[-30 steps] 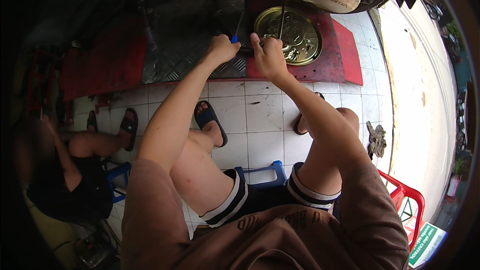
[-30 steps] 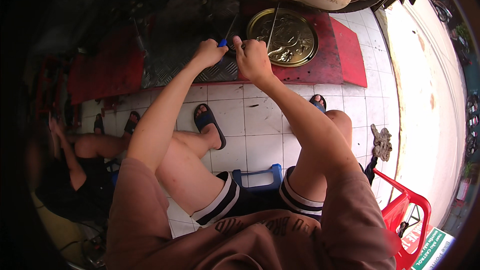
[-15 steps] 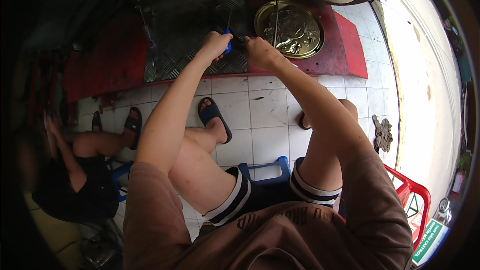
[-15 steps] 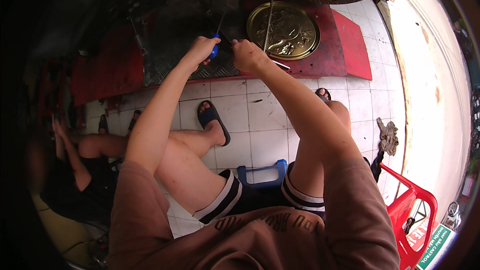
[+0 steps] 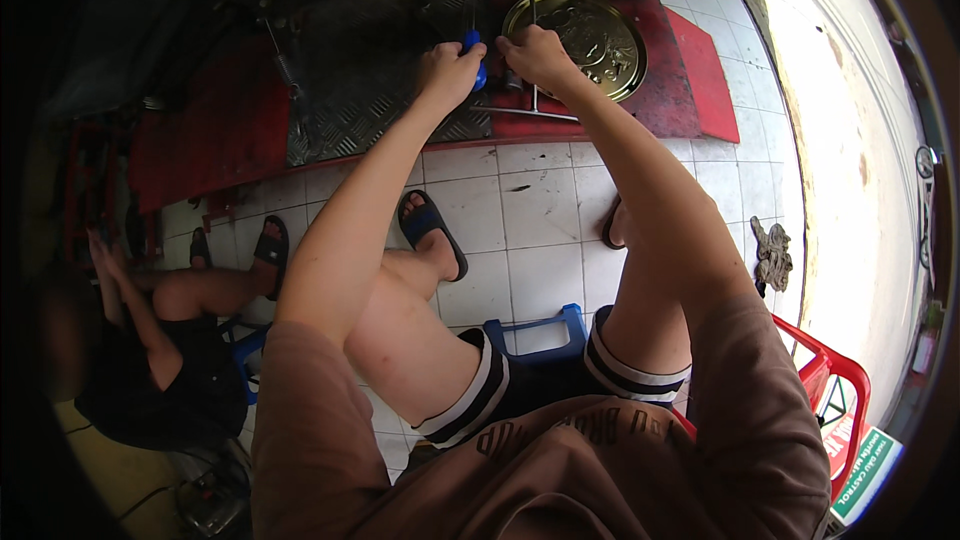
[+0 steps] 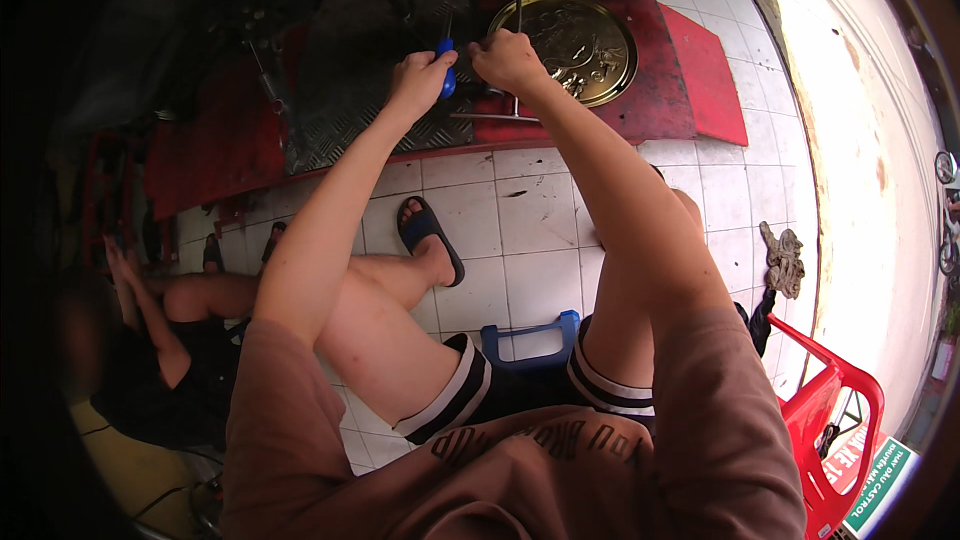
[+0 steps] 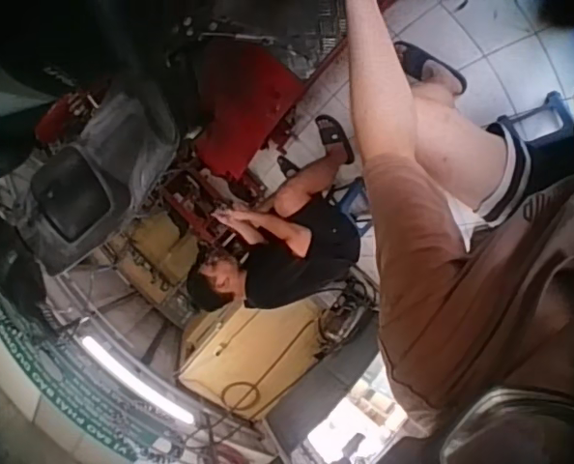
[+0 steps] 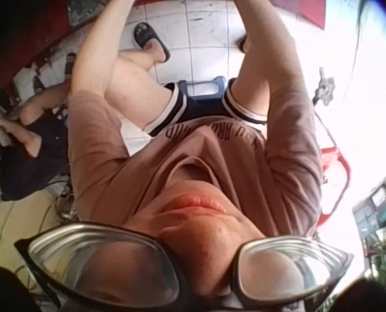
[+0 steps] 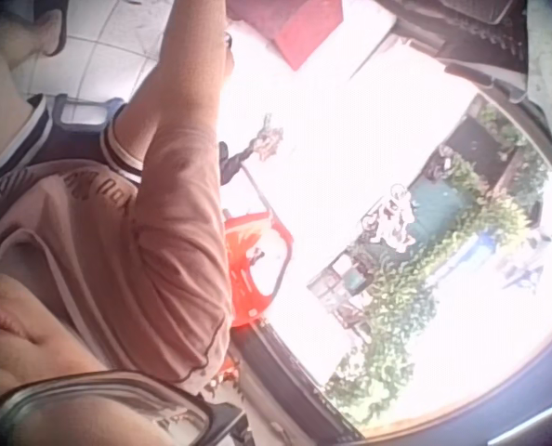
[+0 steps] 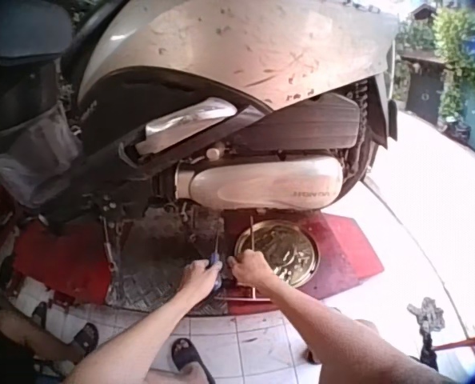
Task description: The person is working on the underside of a white Honda motorcycle, which is elevated on a red lift. They use a T-handle wrench to loosen a bolt on the engine casing, allowing fluid to drain into a gold-colored pan placed below. The person then uses a blue-handled screwdriver to adjust or remove a component near the drain area. Another person is visible sitting in the background.
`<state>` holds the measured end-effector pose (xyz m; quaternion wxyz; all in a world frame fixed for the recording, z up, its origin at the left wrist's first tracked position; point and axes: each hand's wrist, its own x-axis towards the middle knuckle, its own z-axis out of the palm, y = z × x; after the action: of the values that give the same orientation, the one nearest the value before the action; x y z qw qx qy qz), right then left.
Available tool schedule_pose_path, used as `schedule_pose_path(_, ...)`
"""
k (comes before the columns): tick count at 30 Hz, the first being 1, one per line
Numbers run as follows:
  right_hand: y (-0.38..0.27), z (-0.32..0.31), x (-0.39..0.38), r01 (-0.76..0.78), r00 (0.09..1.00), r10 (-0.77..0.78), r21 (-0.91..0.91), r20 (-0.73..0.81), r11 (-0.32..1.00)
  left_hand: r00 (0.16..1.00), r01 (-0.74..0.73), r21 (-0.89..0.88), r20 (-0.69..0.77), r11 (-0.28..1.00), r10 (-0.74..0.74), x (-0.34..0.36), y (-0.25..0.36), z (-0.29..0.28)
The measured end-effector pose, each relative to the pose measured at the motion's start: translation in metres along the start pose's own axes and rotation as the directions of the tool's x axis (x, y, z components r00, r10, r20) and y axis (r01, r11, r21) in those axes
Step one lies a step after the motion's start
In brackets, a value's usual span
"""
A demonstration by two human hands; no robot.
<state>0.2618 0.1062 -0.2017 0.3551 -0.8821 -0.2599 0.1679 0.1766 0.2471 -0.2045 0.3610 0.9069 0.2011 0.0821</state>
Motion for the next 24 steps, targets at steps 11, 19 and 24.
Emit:
schedule_pose_path(11,0.073,-0.098,-0.027,-0.372,0.87,0.316,0.082,0.379,0.925,0.931,-0.261,0.128,0.297,0.957,0.214,-0.004,0.058,0.076)
schedule_pose_path(19,0.084,-0.156,-0.073,-0.325,0.903,0.385,-0.283,0.19,0.902,0.972,-0.216,0.533,0.2,0.818,0.126,-0.002,0.084,0.117)
schedule_pose_path(24,0.081,-0.171,-0.089,-0.306,0.921,0.354,-0.261,0.161,0.915,0.982,-0.17,0.588,0.167,0.791,0.086,-0.009,0.088,0.133)
